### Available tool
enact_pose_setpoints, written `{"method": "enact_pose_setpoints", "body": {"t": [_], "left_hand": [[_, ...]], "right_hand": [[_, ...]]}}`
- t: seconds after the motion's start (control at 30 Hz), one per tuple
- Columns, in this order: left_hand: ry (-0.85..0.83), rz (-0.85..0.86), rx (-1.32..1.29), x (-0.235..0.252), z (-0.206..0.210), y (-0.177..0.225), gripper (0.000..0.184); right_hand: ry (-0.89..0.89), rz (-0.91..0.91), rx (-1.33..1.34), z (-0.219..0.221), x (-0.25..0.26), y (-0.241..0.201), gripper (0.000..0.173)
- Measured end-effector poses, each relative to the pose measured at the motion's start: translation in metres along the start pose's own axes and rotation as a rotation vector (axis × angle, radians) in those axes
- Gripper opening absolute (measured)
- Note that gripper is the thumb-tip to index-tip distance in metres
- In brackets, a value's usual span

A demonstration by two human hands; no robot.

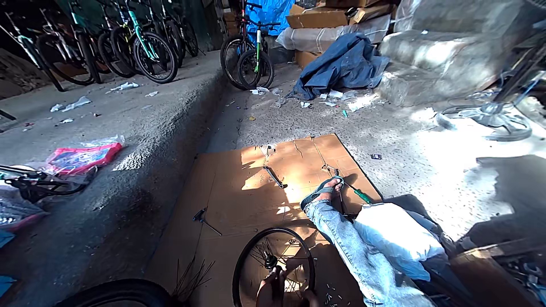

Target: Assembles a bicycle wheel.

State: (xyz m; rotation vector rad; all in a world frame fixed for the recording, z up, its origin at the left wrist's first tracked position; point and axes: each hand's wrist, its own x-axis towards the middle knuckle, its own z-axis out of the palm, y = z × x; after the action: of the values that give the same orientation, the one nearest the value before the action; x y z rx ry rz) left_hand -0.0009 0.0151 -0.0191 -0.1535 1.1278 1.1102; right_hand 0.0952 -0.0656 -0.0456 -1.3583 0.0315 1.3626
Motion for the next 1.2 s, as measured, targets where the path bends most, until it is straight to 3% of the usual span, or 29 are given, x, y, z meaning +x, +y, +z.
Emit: {"method": "enact_pose_setpoints", "body": {"t": [0.1,0.27,0.43,0.63,0.9,1.2], "left_hand": [[-0.002,0.108,-0.103,-0.005,0.001,-0.014,0.017],[-0.016,0.125,-0.185,-0.011,0.005,-0.022,0.017],[-0.068,0.029,-0.005,-0.010,-0.003,-0.030,0.018],[-0.027,0.002,0.092,-0.006,-0.003,-0.028,0.021],[-0.142,-0.059,0.112,0.002,-0.011,-0.046,0.018],[-0.154,-0.022,0.147,0.001,-0.008,-0.057,0.016]], "right_hand": [[0.013,-0.051,-0.018,-0.001,0.002,-0.014,0.008],[0.017,-0.198,-0.246,0.000,0.001,-0.026,0.039],[-0.010,-0.209,-0.215,-0.006,0.021,-0.032,0.035],[-0.011,-0.241,-0.400,-0.013,0.025,-0.052,0.045],[-0.052,-0.194,-0.280,-0.015,0.036,-0.066,0.046],[-0.027,-0.128,-0.262,-0.028,0.046,-0.063,0.056]]}}
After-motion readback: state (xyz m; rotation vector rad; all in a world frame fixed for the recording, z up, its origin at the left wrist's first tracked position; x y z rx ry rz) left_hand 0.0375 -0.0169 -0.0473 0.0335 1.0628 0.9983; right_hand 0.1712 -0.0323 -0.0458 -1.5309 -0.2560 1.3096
